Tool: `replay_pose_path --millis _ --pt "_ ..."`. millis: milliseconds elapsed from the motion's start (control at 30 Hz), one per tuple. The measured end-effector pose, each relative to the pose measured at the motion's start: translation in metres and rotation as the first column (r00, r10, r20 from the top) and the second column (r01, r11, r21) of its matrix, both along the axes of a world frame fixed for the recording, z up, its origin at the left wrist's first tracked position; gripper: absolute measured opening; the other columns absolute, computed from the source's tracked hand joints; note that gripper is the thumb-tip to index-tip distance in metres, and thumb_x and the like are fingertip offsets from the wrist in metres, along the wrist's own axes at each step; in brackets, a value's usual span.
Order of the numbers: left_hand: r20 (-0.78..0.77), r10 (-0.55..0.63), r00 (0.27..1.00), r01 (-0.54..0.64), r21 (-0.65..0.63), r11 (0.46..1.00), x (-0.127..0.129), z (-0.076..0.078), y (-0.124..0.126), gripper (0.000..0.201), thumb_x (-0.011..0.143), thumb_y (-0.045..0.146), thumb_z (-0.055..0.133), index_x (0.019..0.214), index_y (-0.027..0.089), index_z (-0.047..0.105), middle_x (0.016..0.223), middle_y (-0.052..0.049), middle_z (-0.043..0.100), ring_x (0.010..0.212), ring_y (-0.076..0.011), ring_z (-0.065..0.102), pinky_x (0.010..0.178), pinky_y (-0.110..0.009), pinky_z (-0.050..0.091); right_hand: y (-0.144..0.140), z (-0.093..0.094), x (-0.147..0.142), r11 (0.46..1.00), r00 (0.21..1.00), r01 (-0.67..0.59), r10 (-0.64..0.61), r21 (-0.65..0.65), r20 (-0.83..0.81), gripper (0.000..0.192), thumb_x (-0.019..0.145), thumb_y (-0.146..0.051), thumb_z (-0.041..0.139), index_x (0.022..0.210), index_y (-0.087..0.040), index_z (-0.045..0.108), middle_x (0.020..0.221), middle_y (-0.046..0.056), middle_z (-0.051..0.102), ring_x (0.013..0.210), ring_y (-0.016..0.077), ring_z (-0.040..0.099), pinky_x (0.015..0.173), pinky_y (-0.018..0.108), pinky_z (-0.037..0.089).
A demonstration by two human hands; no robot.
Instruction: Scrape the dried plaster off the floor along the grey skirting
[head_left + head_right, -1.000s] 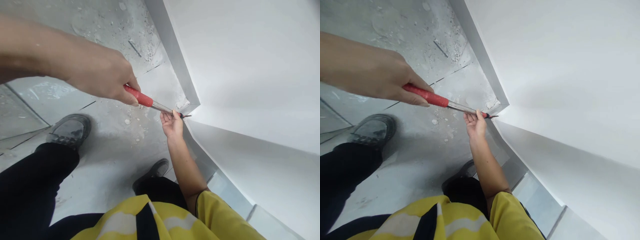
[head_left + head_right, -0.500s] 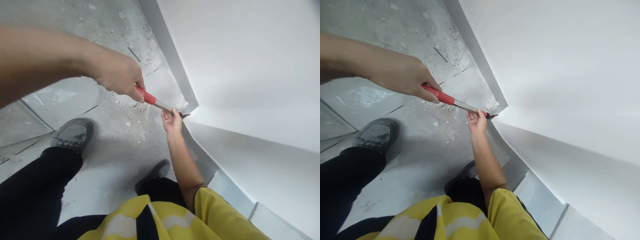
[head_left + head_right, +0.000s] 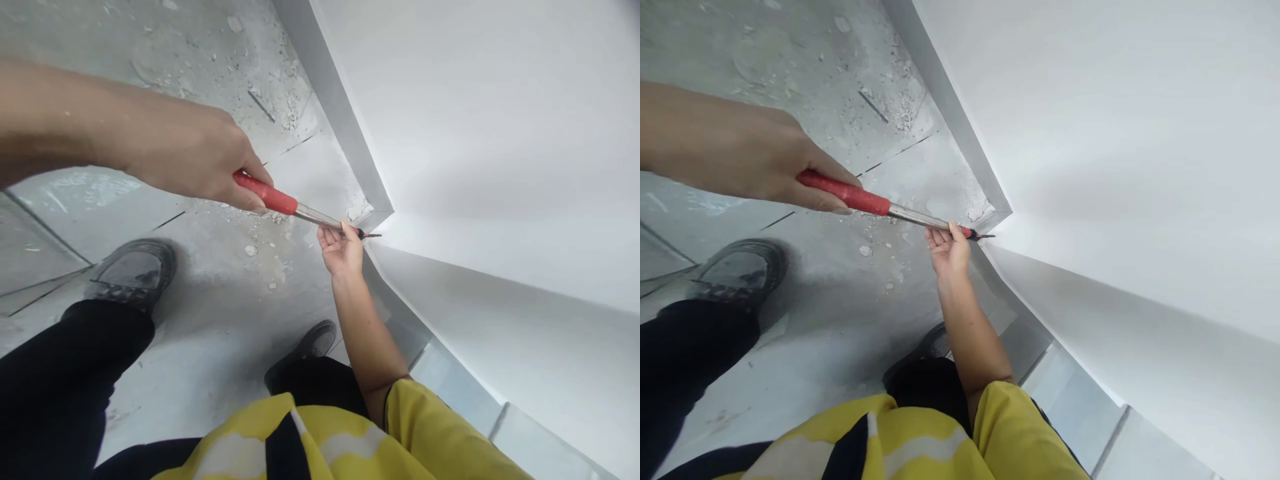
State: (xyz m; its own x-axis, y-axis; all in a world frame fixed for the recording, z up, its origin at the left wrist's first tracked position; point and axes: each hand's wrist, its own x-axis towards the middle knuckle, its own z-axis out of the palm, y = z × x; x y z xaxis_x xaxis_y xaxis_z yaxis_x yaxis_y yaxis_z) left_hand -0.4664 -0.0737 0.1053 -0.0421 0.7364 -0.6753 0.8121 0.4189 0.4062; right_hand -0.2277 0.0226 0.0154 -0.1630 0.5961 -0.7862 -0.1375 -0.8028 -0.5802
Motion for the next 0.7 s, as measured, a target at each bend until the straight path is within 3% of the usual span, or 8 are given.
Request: replay_pose_path --millis 100,200,300,500,700 --pt "0.123 -0.007 0.992 -0.008 0.119 0.993 -0.007 -0.017 -0.007 0.053 0.071 0.064 0.051 0.103 0.026 0.068 0.057 0.000 0.051 0.077 -0.0199 0.055 0.072 -0.027 0.033 0.000 0.001 -0.001 0.998 0.999 0.051 -0.051 -0.027 -0.006 0.006 0.078 -0.022 0.055 0.077 -0.017 0.052 0.073 0.003 0.065 0.080 0.0144 0.064 0.084 0.037 0.050" --pt "0.186 0.009 0.982 -0.038 0.151 0.988 -0.011 -0.027 -0.015 0.050 0.070 0.062 0.053 0.102 0.026 0.068 0.056 0.000 0.050 0.085 -0.0216 0.054 0.075 -0.026 0.033 -0.003 0.002 0.000 0.999 0.999 0.035 -0.036 -0.035 -0.033 0.006 0.079 -0.023 0.055 0.078 -0.017 0.053 0.074 0.003 0.065 0.082 0.0150 0.064 0.086 0.038 0.049" --pt "0.182 0.042 0.982 -0.065 0.122 0.990 -0.011 -0.031 -0.019 0.049 0.069 0.062 0.054 0.102 0.028 0.068 0.049 0.002 0.046 0.075 -0.0194 0.055 0.070 -0.025 0.033 -0.002 -0.001 0.001 0.998 0.998 -0.004 0.001 -0.057 -0.057 0.005 0.078 -0.020 0.055 0.079 -0.016 0.053 0.075 0.004 0.066 0.082 0.0163 0.064 0.085 0.039 0.050" --pt "0.094 0.016 0.995 -0.019 0.029 0.999 -0.004 -0.038 -0.019 0.055 0.076 0.061 0.048 0.118 0.027 0.059 0.049 0.004 0.049 0.051 -0.0106 0.046 0.059 -0.024 0.028 -0.001 -0.011 -0.003 0.998 0.998 0.064 -0.064 0.004 -0.026 0.004 0.078 -0.019 0.053 0.080 -0.016 0.053 0.072 0.004 0.066 0.078 0.0154 0.065 0.084 0.039 0.050" --pt "-0.016 -0.059 0.998 0.057 -0.084 0.995 0.001 -0.030 -0.033 0.063 0.076 0.068 0.041 0.125 0.031 0.053 0.052 0.006 0.051 0.045 -0.0055 0.042 0.055 -0.021 0.024 -0.012 -0.008 0.002 0.999 0.997 0.008 -0.010 -0.036 -0.070 0.006 0.076 -0.020 0.056 0.079 -0.015 0.054 0.075 0.005 0.067 0.079 0.0165 0.065 0.084 0.041 0.050"
